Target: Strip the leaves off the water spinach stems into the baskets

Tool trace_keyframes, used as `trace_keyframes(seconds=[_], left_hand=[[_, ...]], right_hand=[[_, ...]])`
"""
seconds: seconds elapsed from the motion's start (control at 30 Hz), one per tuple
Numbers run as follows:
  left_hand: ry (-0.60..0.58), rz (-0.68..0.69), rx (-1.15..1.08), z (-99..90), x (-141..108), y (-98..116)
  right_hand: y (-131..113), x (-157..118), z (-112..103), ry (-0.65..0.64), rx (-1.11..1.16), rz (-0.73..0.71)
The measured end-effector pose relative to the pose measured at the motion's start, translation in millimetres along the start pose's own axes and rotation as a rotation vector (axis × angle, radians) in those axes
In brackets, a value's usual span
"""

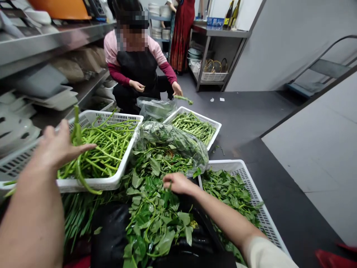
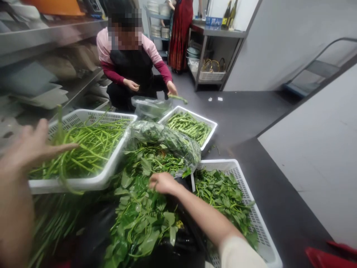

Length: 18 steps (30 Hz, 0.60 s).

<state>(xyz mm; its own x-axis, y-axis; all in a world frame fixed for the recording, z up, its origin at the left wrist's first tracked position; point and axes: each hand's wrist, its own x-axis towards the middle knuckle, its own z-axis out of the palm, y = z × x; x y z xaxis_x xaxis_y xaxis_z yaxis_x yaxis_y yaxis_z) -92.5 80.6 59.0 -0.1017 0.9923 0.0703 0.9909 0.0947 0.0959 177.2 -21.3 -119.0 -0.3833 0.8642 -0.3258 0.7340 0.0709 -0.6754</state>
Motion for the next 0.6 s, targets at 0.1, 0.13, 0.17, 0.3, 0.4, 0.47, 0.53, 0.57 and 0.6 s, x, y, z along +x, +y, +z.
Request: trace_keyframes(seconds=[0.1,0.13,0.17,0.3,0.4,0.47,0.53,0.57,0.6], left_hand=[[-0.261,0.007,-0.011,51.5,-6.5,-0.8],[-0.315,0.024,0.010,69.5,-9.9,-3.6],[-0.319,0.038,0.034,85.5,-12.5,-8.0],[-0.286,0.117,0.102,116.0,-6.7,-36.5],[-0.296,0.188,0.115,111.6,7.0,-53.0],[-0.270,0.171,0.131,105.1,13.7,-53.4],[-0.280,0.134,0.140,96.5,15.2,-43.7],[-0.298,0.130,0.131,91.2,13.3,-35.5],[-0.304,0.153,0.101,85.4,9.3,-25.3]], right_hand=[[23.7,60.8,-22.6,0.140,-0.115,0.261],[28.2,78.5,-24.8,0.146,-0.140,0.305],[30.4,93.3,-23.2,0.142,-0.158,0.333],[18.7,113.8,11.4,0.110,-0.232,0.335],[1.6,98.8,35.3,0.085,-0.267,0.207],[-7.4,85.6,33.6,0.093,-0.281,0.120],[-15.8,73.5,15.5,0.130,-0.296,0.058],[-20.8,67.8,1.9,0.160,-0.311,0.017],[-26.9,62.4,-13.5,0.196,-0.333,-0.036]])
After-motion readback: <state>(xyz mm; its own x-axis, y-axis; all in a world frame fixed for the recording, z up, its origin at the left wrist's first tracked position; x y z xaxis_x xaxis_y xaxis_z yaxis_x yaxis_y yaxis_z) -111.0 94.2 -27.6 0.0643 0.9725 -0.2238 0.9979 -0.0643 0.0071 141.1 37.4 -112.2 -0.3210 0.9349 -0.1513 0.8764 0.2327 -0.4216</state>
